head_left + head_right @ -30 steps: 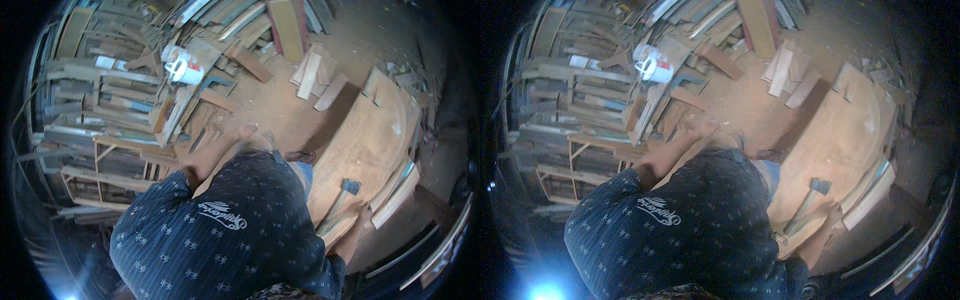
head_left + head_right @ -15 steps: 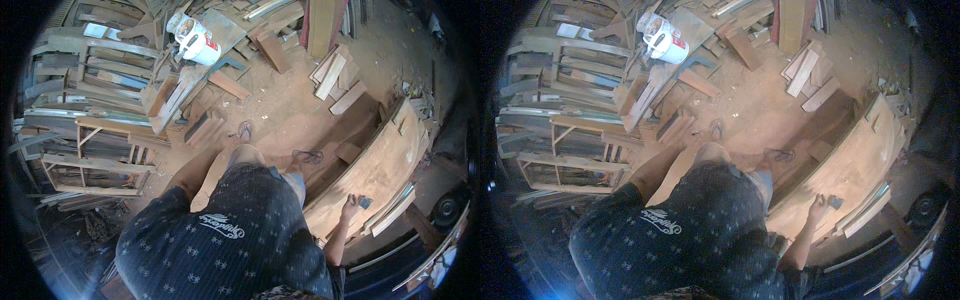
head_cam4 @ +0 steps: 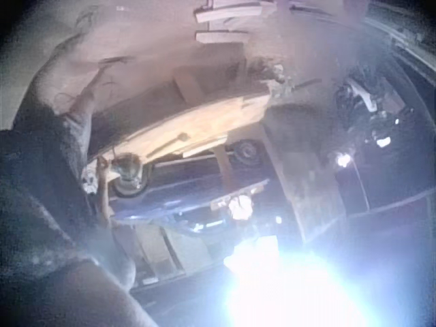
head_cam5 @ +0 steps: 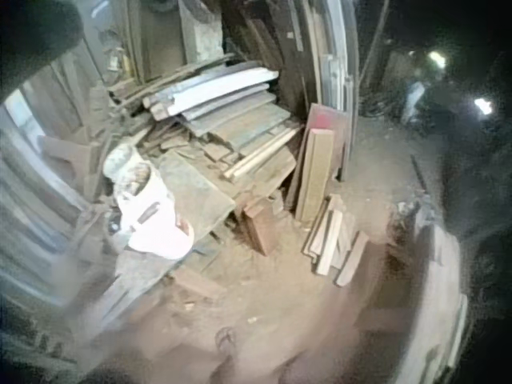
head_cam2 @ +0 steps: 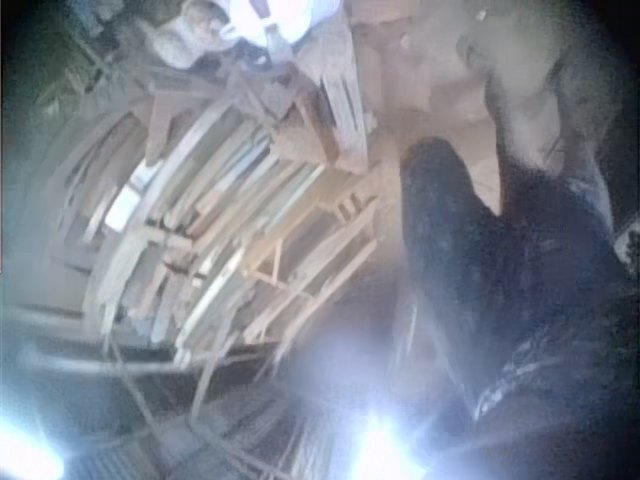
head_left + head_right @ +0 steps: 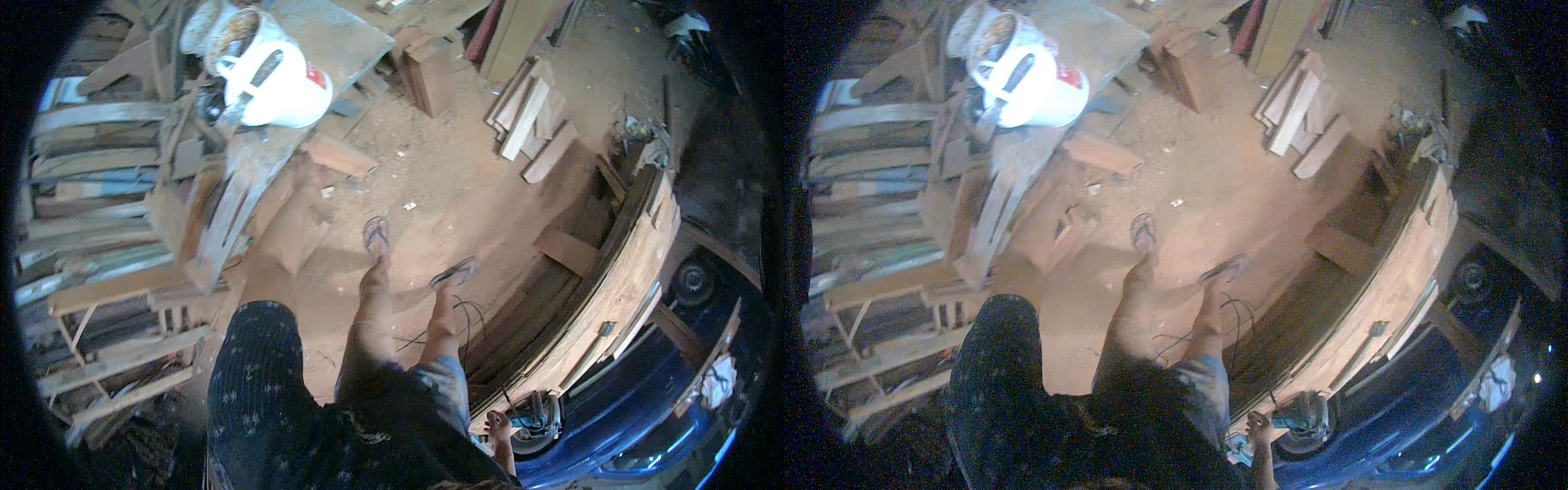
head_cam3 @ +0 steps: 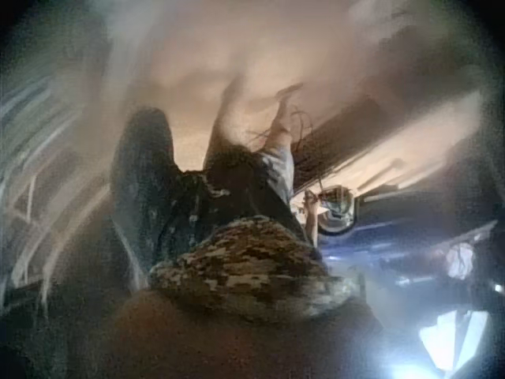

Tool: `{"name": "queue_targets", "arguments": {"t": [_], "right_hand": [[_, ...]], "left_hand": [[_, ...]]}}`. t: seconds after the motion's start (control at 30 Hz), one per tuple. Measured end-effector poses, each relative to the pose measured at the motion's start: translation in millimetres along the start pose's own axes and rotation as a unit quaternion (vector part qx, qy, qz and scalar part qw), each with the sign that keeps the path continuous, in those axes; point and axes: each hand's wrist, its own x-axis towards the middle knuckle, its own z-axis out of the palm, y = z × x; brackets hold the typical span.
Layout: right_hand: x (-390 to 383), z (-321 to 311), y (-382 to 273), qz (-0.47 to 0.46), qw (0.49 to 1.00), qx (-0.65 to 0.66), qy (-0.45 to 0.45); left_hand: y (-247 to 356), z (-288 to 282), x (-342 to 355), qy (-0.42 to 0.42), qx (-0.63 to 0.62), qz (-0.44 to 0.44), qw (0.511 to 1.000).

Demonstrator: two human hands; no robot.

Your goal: The person uses a circular saw to cut several pieces of wood on a workbench. They handle the wood pieces, position them, and make cuts, then inspect the cut pieces. The person also uses a sander to smooth the edges of the wood pieces.

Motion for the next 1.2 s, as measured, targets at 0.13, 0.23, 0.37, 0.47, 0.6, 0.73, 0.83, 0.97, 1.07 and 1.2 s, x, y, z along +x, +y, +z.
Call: {"name": "queue_targets", "arguments": {"t": [0.13,0.23,0.37,0.47,0.6,0.73,0.83,0.97,1.07,1.2], "right_hand": [[-14.7,15.3,-37.7,0.019,0.997,0.077,0.013],[-12.6,41.2,-64.1,-0.058,0.994,0.078,0.047],[-20.7,89.9,-104.6,-0.1,0.994,0.021,0.041],[-32.0,112.5,-130.8,-0.148,0.988,-0.028,0.015],[-45.8,114.3,-184.3,-0.176,0.981,-0.08,0.016],[-49.2,123.0,-173.4,-0.131,0.99,0.018,-0.039],[-36.5,143.1,-224.4,-0.124,0.979,0.133,-0.091],[-47.2,165.1,-337.7,-0.037,0.903,0.354,-0.242],[-49.7,165.6,-384.7,-0.092,0.82,0.479,-0.299],[-19.3,103.8,-388.5,-0.156,0.79,0.538,-0.25]], "left_hand": [[18.5,-5.1,33.3,0.086,0.184,0.039,0.978],[42.7,-3.0,16.6,0.161,0.189,0.057,0.967],[78.4,-23.0,-18.0,0.053,0.189,0.035,0.98],[51.7,4.6,-15.8,0.051,0.107,0.118,0.986],[32.0,52.0,-33.7,-0.004,0.054,0.129,0.99],[103.0,39.9,-138.5,-0.017,0.106,0.227,0.968],[137.9,-3.9,-240.2,0.0,-0.014,0.357,0.934],[181.5,-49.6,-380.4,-0.052,-0.033,0.561,0.826],[212.9,-60.2,-455.4,-0.078,-0.031,0.669,0.739],[274.7,-43.2,-477.9,-0.11,0.009,0.726,0.679]]}}
